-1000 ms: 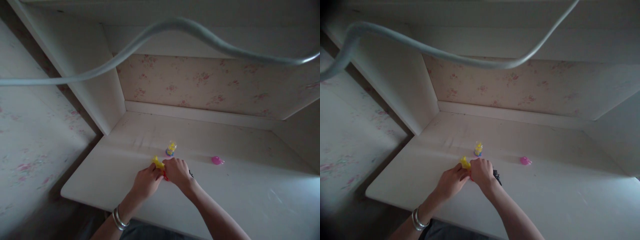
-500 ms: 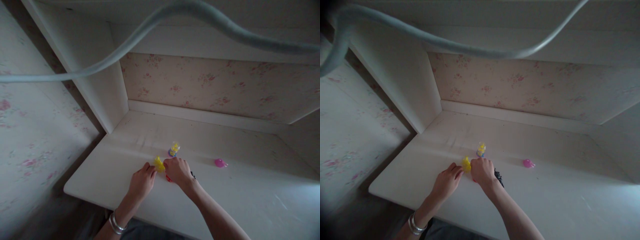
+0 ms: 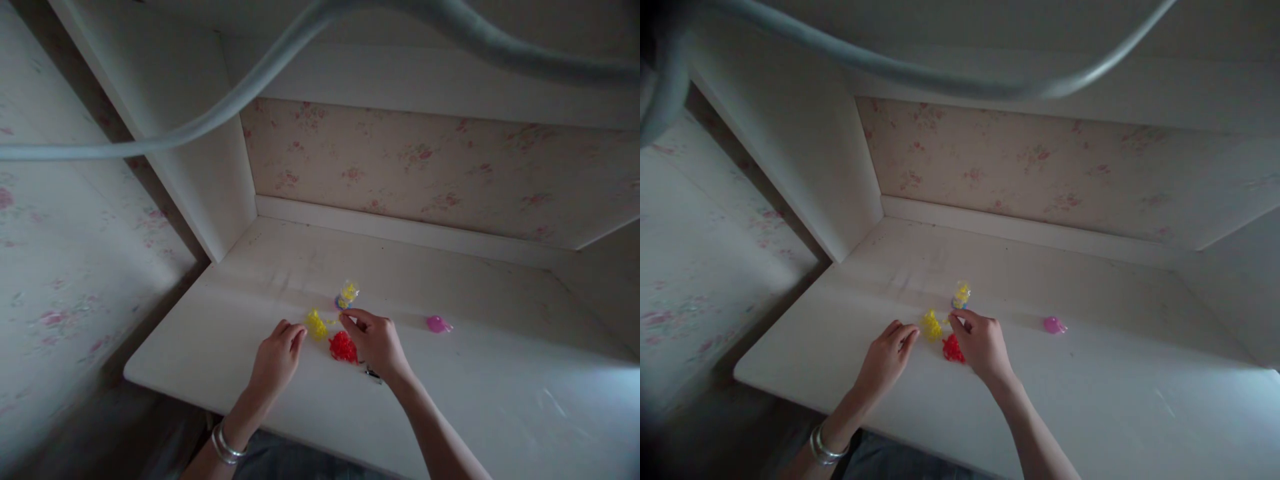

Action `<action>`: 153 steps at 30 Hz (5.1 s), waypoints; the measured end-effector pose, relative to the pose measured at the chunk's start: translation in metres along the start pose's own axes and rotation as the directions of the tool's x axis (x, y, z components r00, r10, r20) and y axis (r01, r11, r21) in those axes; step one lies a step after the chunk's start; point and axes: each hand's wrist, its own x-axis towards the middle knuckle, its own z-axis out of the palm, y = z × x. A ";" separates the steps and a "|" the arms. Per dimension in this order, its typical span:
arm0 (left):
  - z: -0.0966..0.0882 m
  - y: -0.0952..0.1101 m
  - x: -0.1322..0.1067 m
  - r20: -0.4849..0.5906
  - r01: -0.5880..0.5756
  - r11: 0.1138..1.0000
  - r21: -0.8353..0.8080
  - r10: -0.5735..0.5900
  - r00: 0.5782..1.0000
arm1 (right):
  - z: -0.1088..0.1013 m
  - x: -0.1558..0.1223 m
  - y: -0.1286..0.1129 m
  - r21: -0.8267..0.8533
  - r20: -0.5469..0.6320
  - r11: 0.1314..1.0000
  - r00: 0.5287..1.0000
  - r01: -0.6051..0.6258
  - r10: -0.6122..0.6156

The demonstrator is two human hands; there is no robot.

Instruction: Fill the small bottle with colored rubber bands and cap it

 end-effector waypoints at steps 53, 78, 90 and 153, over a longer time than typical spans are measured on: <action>-0.033 0.086 0.100 -0.102 -0.297 0.922 -0.247 0.280 0.954 | -0.008 0.012 0.044 -0.582 0.268 0.806 0.961 0.107 0.066; -0.032 0.065 0.104 -0.143 -0.206 0.939 -0.277 0.172 0.975 | -0.009 0.018 0.046 -0.515 0.321 0.847 0.946 0.132 0.048; 0.001 0.008 0.039 0.043 -0.029 0.962 -0.270 0.042 0.998 | -0.011 0.023 0.038 -0.308 0.166 0.944 0.984 0.114 -0.065; -0.027 0.078 0.113 -0.076 -0.320 0.934 -0.158 0.311 0.947 | -0.026 -0.102 0.130 0.557 -0.348 0.785 0.782 -0.271 0.517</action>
